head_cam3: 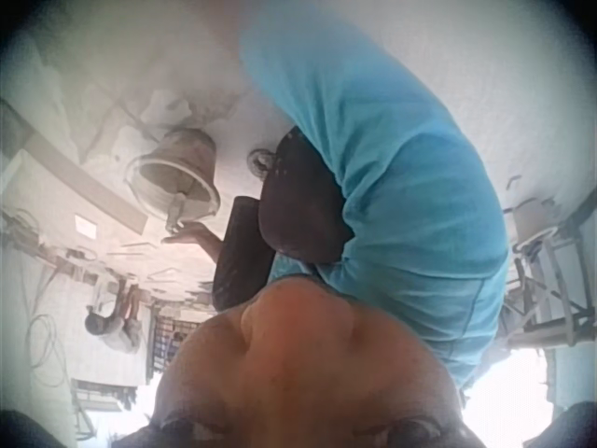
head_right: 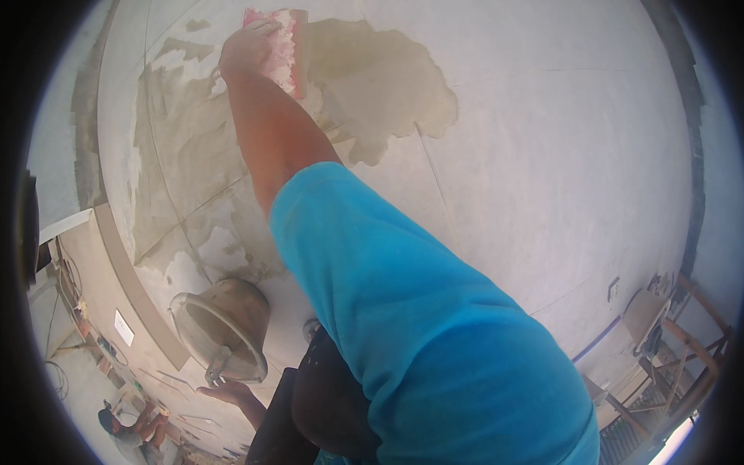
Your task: The person scoops grout from a bucket and spreads it onto a tiled floor using a pink float. The person repeatedly applies and smooths the grout over the tile surface and grout lines.
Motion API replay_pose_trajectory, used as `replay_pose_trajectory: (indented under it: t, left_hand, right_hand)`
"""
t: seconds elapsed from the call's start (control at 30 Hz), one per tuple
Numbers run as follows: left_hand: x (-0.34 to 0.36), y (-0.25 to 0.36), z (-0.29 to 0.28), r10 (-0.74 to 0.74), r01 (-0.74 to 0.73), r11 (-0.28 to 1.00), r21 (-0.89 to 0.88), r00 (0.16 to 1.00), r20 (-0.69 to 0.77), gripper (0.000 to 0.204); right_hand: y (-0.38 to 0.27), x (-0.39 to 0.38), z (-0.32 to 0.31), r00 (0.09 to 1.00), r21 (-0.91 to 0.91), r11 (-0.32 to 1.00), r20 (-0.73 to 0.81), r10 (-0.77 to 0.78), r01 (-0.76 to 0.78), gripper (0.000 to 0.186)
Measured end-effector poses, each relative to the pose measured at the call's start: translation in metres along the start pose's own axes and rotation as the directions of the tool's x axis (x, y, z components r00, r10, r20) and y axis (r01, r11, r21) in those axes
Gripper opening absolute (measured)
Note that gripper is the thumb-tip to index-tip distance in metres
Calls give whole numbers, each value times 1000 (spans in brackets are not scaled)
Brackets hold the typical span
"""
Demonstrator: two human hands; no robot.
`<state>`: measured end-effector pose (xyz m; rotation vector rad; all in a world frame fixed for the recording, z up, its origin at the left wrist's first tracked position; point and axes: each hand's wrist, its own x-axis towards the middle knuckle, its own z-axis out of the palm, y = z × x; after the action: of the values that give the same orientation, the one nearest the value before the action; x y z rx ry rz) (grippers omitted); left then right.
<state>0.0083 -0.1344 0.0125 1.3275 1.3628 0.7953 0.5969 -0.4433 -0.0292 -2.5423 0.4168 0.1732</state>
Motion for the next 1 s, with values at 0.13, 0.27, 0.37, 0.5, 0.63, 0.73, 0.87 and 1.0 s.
replay_pose_trajectory:
  t: [0.13, 0.27, 0.37, 0.5, 0.63, 0.73, 0.87, 1.0]
  left_hand:
    - [5, 0, -13, 24, -23, 1000, 7, 999, -47, 92]
    - [-6, 4, 8, -3, 3, 999, -47, 1000, -7, 92]
    - [-5, 5, 1, -8, 7, 998, -58, 1000, -16, 93]
    - [-11, 8, -4, -24, 22, 998, -57, 999, -34, 95]
    - [-9, 3, -4, -31, 29, 999, -42, 999, -32, 96]
    - [-8, 6, -11, -2, 1, 999, -32, 998, -58, 96]
    - [8, 0, -6, -4, 2, 1000, -23, 998, -59, 94]
    - [6, 0, 4, -2, 2, 1000, -26, 1000, -5, 92]
  right_hand:
    - [1, -6, -16, 993, -209, 975, 104, -53, 73, 78]
    - [21, 23, -12, 997, -123, 989, -30, 77, -80, 76]
    - [29, 27, -13, 975, 163, 966, -57, 213, -201, 75]
    - [45, 10, -32, 997, -97, 993, -52, 55, -60, 72]
    - [72, -58, -79, 967, -186, 949, 69, -244, 253, 65]
    - [92, -182, -72, 799, -155, 784, 154, -582, 601, 70]
    - [137, -300, -18, 651, -120, 664, 387, -653, 738, 73]
    - [137, -285, -7, 757, -118, 795, 414, -505, 595, 70]
